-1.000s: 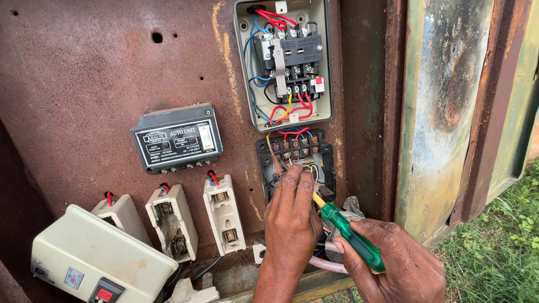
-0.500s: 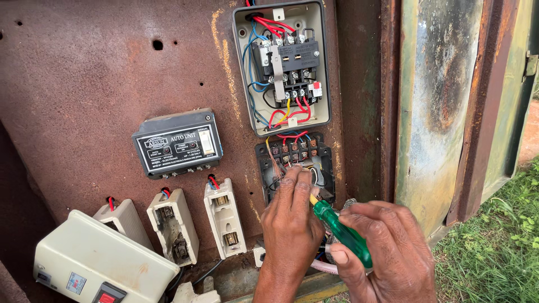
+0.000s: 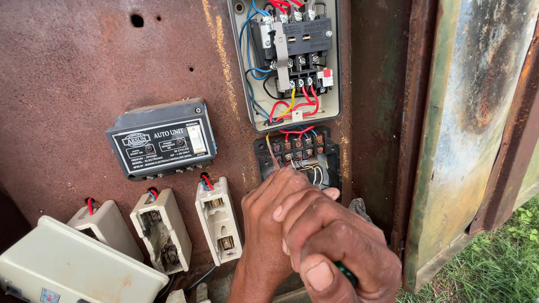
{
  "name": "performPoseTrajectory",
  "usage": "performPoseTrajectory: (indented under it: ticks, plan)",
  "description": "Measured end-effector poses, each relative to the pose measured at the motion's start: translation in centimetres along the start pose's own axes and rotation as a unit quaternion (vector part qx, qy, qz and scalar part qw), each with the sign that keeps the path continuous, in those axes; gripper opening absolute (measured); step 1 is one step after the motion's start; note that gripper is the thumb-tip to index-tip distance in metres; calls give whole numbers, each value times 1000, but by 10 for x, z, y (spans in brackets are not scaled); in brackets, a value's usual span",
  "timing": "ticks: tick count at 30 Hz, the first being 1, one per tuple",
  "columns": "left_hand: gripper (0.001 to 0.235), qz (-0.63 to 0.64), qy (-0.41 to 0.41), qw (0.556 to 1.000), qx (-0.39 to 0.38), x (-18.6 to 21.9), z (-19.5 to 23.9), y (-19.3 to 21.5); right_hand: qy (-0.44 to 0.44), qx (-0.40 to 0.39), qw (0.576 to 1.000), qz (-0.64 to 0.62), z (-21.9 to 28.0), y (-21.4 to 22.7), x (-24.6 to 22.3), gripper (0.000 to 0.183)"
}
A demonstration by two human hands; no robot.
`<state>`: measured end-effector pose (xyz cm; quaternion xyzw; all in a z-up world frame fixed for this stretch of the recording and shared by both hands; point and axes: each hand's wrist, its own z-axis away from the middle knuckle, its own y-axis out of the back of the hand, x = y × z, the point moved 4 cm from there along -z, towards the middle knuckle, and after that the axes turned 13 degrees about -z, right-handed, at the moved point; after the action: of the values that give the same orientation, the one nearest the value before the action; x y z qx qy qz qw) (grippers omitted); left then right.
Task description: The person uses pliers and a screwdriver to manipulate and secure wires within an open electrical control box.
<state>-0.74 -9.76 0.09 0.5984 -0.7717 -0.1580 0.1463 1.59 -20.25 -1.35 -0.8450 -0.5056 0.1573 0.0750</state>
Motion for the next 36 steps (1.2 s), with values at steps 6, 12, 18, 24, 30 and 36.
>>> performPoseTrajectory:
  ticks: [6,12,18,24,30,36]
  plan:
    - [11,29,-20,999,31,-28,1,-17,-17,-231,972,-50,-22,21,34,26]
    - [33,-5,-7,987,163,-38,16,-36,-67,-281,956,-53,-26,21,37,30]
    - [22,-17,37,991,127,-26,15,-29,6,-145,989,17,-26,0,22,35]
    - [20,-20,23,998,63,-21,29,-19,-15,-189,982,-7,-6,8,14,39]
    - [46,-47,-1,998,44,-24,42,-9,43,-227,965,126,-4,14,-6,45]
    - [44,-93,15,990,103,-11,35,-14,-29,71,997,2,14,10,0,42]
